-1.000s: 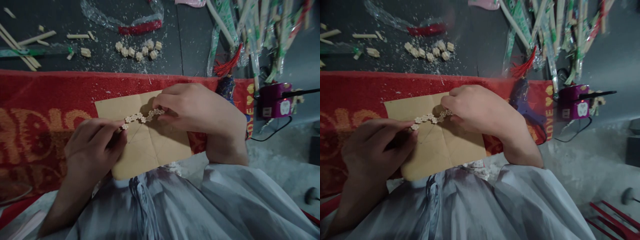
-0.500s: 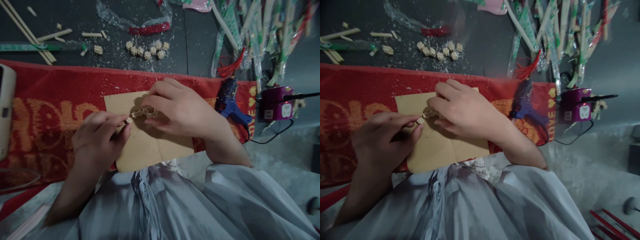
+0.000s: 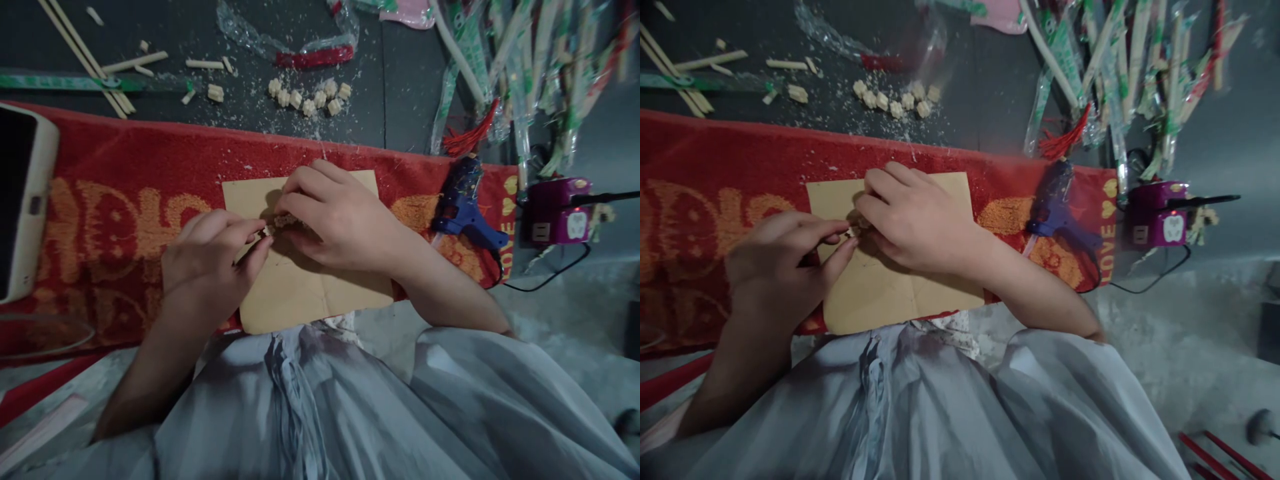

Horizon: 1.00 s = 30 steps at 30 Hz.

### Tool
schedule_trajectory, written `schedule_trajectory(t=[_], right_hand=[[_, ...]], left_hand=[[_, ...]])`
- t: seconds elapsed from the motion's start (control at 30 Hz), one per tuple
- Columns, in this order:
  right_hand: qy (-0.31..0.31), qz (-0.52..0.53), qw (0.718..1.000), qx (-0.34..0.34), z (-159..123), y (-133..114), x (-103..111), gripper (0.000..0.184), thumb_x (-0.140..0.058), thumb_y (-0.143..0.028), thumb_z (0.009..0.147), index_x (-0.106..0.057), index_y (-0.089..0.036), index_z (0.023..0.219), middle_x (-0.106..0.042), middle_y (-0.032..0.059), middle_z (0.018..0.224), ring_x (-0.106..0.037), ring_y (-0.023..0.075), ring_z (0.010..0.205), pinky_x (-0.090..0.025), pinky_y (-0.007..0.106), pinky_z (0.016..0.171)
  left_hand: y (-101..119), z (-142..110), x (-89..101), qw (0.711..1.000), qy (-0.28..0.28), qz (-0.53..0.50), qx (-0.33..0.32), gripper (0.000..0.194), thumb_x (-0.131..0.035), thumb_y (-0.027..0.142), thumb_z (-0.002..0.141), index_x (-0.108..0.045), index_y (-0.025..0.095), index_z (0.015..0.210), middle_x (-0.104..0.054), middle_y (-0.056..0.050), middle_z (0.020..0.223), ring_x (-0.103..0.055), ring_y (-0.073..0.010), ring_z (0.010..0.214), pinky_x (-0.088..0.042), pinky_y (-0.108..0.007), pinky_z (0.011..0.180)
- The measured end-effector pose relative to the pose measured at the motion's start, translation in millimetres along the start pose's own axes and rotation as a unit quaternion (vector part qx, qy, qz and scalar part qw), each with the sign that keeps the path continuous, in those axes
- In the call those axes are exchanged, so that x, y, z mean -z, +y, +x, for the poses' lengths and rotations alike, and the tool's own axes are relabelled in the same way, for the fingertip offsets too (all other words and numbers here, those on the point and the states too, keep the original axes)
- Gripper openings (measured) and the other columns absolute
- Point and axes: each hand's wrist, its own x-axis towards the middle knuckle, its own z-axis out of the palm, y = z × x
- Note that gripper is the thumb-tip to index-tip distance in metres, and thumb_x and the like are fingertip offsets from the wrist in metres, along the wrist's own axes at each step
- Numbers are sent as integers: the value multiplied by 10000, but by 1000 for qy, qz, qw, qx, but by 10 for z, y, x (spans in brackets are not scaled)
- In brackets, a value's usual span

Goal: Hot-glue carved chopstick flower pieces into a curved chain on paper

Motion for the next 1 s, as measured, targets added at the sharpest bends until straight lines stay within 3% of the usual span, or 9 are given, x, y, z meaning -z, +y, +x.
schedule_trajectory(t=[0.23,0.47,0.67,1.0], right_hand=[[-5,8,1000,3,-7,18,-4,285,-461,-220,1162,-743,-203,1192,-699,112,1199,-620,299,1171,-544,503,1047],[8,0,1000,11,-9,32,-11,309,-435,-237,1183,-741,-200,1179,-714,109,1180,-632,284,1131,-556,482,1026],[4,-1,1000,14,-7,37,-10,308,-440,-232,1173,-747,-205,1183,-723,112,1179,-636,290,1124,-555,480,1016],[-16,17,1000,7,5,36,-23,330,-442,-186,1140,-761,-186,1227,-722,133,1213,-607,314,1163,-544,511,1044]], left_hand=[[12,10,-3,1000,0,1,-7,138,-729,333,1114,-863,296,1115,-850,-40,1034,-777,-260,947,-573,-384,845],[-9,1,-2,1000,-12,5,-14,130,-744,371,1108,-850,305,1142,-840,-33,1046,-779,-252,963,-576,-369,840],[5,-2,-4,999,-36,-18,17,148,-719,359,1100,-849,339,1169,-833,-35,1079,-784,-259,995,-589,-375,868],[-7,10,-17,999,-31,-34,17,182,-688,372,1117,-858,330,1167,-819,-41,1052,-774,-256,980,-580,-366,884]])
